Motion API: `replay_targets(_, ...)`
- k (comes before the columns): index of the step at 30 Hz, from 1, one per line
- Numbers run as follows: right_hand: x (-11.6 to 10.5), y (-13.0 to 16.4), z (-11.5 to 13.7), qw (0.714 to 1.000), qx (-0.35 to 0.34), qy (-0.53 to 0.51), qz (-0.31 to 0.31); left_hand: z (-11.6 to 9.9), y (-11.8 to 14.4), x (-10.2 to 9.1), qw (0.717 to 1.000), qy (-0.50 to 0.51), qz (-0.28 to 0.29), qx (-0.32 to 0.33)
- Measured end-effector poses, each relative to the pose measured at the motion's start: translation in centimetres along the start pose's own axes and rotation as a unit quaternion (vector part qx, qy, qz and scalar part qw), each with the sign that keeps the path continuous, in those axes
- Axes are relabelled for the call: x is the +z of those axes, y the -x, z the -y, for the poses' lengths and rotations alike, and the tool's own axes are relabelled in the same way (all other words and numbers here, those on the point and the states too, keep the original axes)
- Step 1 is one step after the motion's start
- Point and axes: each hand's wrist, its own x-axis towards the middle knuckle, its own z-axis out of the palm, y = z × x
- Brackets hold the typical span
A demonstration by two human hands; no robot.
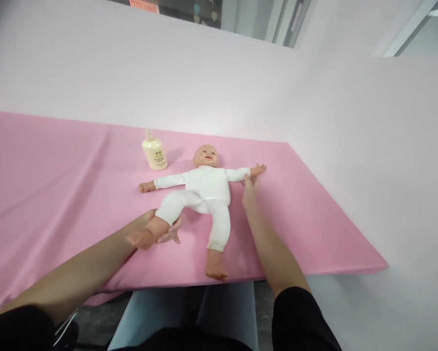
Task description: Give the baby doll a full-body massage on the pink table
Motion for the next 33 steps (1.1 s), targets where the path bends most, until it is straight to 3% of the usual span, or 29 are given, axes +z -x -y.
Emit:
replay_targets(3,1.1,0.8,0.6,1.000,-0.015,-0.006,0.022,0.2,0.0,-0.7,0.993,0.026,-0.075,0.091)
replay_targets(7,2.3,2.9,1.4,0.990,-0.067,0.051,0.113,-0.2,-1.2,-0.5,0.955,0.055,-0.255,0.140)
replay_targets(9,2.6,3.8,1.6,0.974,-0.121,0.111,0.158,-0.3,-1.8,-0.2,0.929,0.085,-0.323,0.160)
replay_targets(12,2.7,4.3,2.0,0.925,-0.217,0.208,0.235,-0.4,-2.5,0.2,0.911,0.109,-0.358,0.174)
replay_targets(14,2.7,4.3,2.3,0.896,-0.246,0.250,0.271,-0.5,-2.7,0.4,0.909,0.111,-0.362,0.174)
replay_targets(16,2.8,4.1,2.5,0.886,-0.249,0.270,0.282,-0.6,-2.9,0.5,0.910,0.108,-0.364,0.169)
replay_targets(20,2.7,4.0,2.2,0.904,-0.222,0.241,0.276,-0.4,-2.4,0.3,0.925,0.094,-0.339,0.142)
replay_targets(25,2.3,2.8,0.9,0.978,-0.093,0.087,0.167,0.1,-0.7,0.3,0.976,0.023,-0.213,0.032)
replay_targets(30,0.6,0.0,0.0,0.998,0.025,-0.040,0.050,-1.0,-0.7,2.3,0.989,-0.022,-0.059,-0.134)
replay_targets(31,0.1,-0.4,-0.3,0.997,0.047,-0.052,0.033,-1.3,-0.9,2.8,0.986,-0.033,-0.060,-0.151)
replay_targets(33,-0.7,-1.1,-1.0,0.998,0.053,-0.043,0.014,-2.0,-1.3,3.7,0.979,-0.045,-0.120,-0.157)
